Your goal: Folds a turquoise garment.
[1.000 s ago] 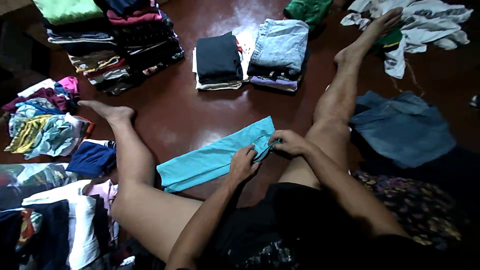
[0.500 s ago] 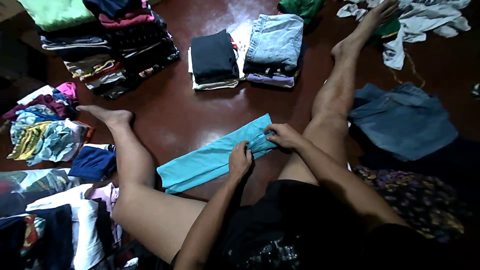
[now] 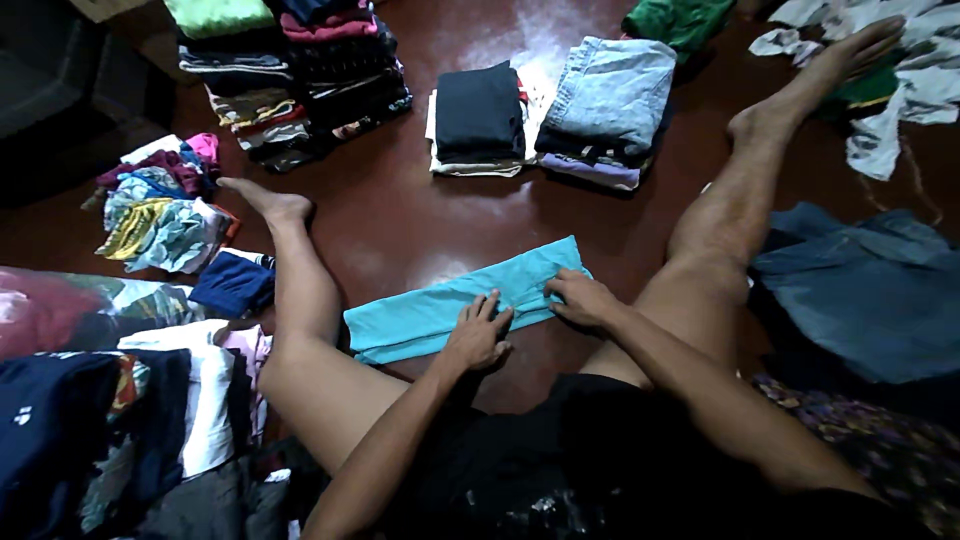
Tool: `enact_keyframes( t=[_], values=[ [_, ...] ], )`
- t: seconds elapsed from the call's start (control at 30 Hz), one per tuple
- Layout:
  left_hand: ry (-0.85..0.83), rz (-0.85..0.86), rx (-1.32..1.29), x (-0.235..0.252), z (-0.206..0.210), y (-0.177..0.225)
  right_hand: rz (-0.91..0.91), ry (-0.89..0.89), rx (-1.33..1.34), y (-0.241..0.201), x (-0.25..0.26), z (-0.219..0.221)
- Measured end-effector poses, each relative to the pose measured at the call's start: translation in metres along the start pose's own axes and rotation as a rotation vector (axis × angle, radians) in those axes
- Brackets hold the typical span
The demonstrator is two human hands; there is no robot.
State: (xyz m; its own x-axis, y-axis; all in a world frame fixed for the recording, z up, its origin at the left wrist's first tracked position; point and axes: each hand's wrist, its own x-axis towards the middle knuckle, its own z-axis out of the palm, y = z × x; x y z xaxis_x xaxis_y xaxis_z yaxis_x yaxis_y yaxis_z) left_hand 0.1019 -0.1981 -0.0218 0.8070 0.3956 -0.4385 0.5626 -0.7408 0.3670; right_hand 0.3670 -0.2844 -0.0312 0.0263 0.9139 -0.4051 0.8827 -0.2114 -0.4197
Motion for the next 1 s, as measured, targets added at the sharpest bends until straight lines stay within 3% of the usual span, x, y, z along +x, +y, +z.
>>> enact_keyframes(
  t=[0.07, 0.2, 0.3, 0.4, 0.63, 0.7, 0.77, 0.87, 1.0],
  values=[
    [0.062, -0.088, -0.020, -0.017, -0.022, -0.030, -0.008, 0.061, -0.021, -0.001, -0.001, -0.004],
    [0.269, -0.436, -0.070, -0.064, -0.070, -0.112, -0.147, 0.340, -0.083, -0.021, -0.004, -0.008],
    [0.221, -0.602, -0.150, -0.080, -0.080, -0.160, -0.111, 0.206, -0.101, -0.048, 0.012, 0.000],
    [0.015, -0.601, -0.130, -0.077, -0.072, -0.191, 0.041, 0.043, -0.111, -0.059, 0.040, 0.022],
    [-0.111, -0.628, -0.065, -0.071, -0.070, -0.184, 0.010, 0.147, -0.212, -0.019, 0.078, 0.009],
    [-0.018, -0.607, -0.263, -0.062, -0.067, -0.193, 0.015, 0.167, -0.220, -0.007, 0.085, 0.000],
    [0.179, -0.649, -0.568, -0.057, -0.063, -0.196, 0.033, 0.244, -0.222, -0.009, 0.088, -0.004],
    [0.419, -0.813, -0.881, -0.055, -0.058, -0.191, -0.028, 0.465, -0.165, -0.053, 0.087, 0.010],
    [0.375, -0.935, -0.828, -0.062, -0.055, -0.169, -0.098, 0.455, -0.046, -0.128, 0.094, 0.050]
  ],
)
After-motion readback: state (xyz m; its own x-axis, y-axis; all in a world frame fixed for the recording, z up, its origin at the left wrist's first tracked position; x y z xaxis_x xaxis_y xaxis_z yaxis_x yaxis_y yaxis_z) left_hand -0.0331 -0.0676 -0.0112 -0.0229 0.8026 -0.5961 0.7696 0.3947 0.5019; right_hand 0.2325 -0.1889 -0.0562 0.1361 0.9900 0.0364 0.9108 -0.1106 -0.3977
